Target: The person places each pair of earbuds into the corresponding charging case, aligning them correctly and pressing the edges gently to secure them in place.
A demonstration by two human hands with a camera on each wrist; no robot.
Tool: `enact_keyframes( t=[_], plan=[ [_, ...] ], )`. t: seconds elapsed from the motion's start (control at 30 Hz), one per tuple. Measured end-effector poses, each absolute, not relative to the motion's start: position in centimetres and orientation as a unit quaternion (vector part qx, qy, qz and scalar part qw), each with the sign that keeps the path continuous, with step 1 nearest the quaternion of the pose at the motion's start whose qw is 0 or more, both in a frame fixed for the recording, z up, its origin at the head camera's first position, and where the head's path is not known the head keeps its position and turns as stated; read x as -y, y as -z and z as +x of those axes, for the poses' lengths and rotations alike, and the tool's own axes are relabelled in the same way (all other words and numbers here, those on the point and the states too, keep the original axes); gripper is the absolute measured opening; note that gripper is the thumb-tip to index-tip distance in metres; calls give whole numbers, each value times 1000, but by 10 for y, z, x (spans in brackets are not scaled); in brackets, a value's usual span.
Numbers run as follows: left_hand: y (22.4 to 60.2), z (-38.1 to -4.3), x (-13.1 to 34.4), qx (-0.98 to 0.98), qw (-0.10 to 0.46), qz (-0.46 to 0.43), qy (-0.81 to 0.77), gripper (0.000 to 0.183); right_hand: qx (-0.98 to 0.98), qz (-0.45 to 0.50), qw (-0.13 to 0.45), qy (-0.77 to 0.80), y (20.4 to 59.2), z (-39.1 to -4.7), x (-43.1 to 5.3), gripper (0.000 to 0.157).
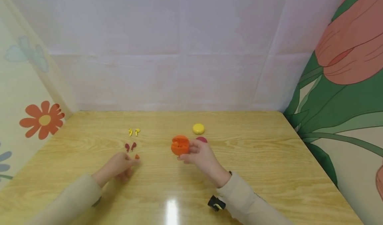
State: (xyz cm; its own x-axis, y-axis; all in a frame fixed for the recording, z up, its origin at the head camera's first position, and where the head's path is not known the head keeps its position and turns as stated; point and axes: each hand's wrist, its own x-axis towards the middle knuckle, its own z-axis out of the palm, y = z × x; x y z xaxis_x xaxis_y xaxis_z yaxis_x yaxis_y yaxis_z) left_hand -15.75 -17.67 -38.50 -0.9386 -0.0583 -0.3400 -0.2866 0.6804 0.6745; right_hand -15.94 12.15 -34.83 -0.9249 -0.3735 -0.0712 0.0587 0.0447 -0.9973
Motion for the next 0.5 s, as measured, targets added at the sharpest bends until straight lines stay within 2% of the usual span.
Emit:
enact_keyframes(
  t=[0.17, 0.5],
  plan=[
    [385, -160, 174, -907, 140, -85, -387, 40, -708, -110, 156, 679, 348, -160, -121, 36],
    [388, -165, 174, -910, 145, -75, -382, 38, -708, -110, 157, 679, 347, -159, -121, 37]
  ],
)
